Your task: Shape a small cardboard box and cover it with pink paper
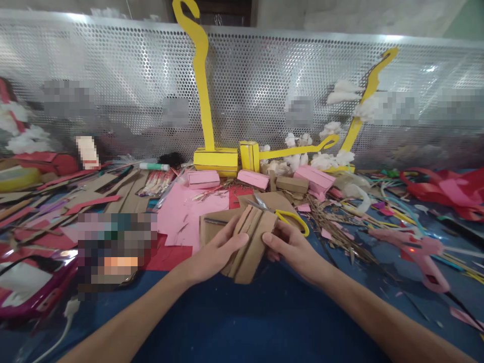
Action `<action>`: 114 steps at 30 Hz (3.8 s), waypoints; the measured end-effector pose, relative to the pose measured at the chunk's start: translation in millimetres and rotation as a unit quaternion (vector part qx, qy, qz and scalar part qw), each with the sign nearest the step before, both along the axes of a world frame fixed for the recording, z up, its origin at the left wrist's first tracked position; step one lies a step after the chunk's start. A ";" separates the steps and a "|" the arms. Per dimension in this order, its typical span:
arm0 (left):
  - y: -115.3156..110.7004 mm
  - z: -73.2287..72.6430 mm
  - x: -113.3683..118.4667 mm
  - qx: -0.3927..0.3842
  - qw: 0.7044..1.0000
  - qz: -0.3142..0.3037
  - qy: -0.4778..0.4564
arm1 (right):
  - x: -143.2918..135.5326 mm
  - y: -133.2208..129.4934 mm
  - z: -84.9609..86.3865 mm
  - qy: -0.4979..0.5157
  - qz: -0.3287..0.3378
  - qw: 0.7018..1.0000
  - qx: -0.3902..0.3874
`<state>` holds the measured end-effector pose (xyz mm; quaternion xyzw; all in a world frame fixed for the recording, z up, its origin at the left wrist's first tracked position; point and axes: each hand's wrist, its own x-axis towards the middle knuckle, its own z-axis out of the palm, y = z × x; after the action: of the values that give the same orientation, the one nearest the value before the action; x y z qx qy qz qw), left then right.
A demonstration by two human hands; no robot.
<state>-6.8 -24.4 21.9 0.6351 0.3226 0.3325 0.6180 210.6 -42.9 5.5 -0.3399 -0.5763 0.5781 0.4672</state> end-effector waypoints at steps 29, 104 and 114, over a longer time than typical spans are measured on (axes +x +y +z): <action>-1.4 -1.7 4.5 -0.010 1.000 0.011 0.008 | 6.2 3.0 -2.1 -0.047 0.010 0.998 0.027; 0.9 -11.5 -8.3 -0.145 0.979 -0.134 -0.054 | 1.4 -1.1 -0.8 0.032 -0.013 0.999 -0.025; -4.7 -3.0 2.4 -0.195 0.970 -0.102 -0.101 | 3.3 1.1 -1.8 0.013 -0.028 0.999 -0.020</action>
<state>-4.4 -29.1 18.9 0.4951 0.2503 0.2607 0.7901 213.8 -41.9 3.7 -0.3579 -0.5484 0.5808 0.4836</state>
